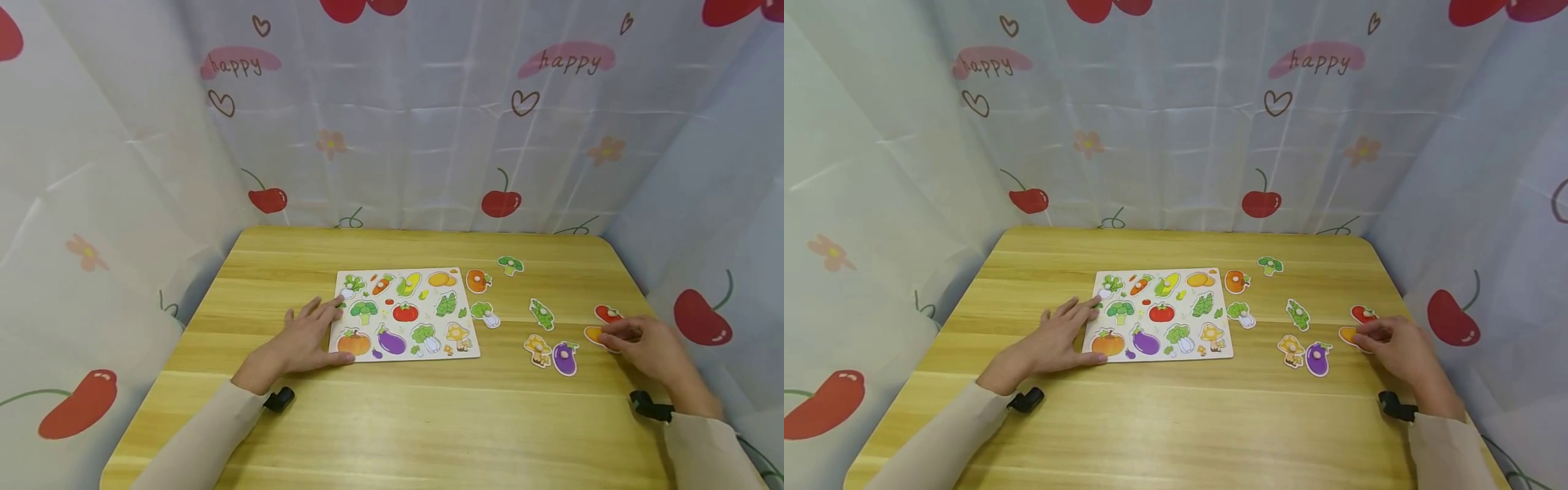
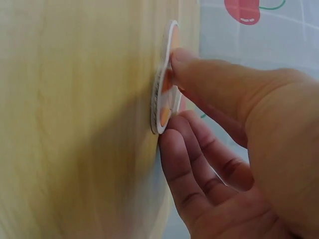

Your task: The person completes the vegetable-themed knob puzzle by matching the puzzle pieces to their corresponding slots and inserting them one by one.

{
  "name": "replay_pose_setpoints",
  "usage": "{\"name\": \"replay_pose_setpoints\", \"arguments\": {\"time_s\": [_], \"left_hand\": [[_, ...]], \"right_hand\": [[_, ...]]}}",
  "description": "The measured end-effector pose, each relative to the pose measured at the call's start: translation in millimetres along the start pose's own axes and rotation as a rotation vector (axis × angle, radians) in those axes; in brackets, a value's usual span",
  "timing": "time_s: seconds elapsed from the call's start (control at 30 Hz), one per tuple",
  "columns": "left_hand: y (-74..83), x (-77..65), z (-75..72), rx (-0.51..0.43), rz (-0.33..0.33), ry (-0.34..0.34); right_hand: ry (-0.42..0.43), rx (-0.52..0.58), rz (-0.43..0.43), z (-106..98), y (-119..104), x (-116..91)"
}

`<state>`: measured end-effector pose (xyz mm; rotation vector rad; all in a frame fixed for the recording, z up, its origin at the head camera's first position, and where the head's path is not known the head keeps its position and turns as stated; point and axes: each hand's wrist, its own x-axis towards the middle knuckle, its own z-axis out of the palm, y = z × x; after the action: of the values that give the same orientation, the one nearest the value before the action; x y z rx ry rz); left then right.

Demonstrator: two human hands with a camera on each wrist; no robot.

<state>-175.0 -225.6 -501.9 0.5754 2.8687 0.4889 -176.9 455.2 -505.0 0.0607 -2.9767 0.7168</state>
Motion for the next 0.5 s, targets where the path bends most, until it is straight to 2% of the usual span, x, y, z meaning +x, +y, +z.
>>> {"name": "replay_pose_setpoints", "arguments": {"time_s": [0.27, 0.5], "left_hand": [[1.3, 1.8, -1.9, 0.004, 0.003, 0.005], [-0.1, 0.4, 0.3, 0.001, 0.000, 0.001]], "right_hand": [[0.079, -0.017, -0.050, 4.5, -3.7, 0.4], [0.083, -0.052, -0.069, 6.7, -10.0, 2.6]]}}
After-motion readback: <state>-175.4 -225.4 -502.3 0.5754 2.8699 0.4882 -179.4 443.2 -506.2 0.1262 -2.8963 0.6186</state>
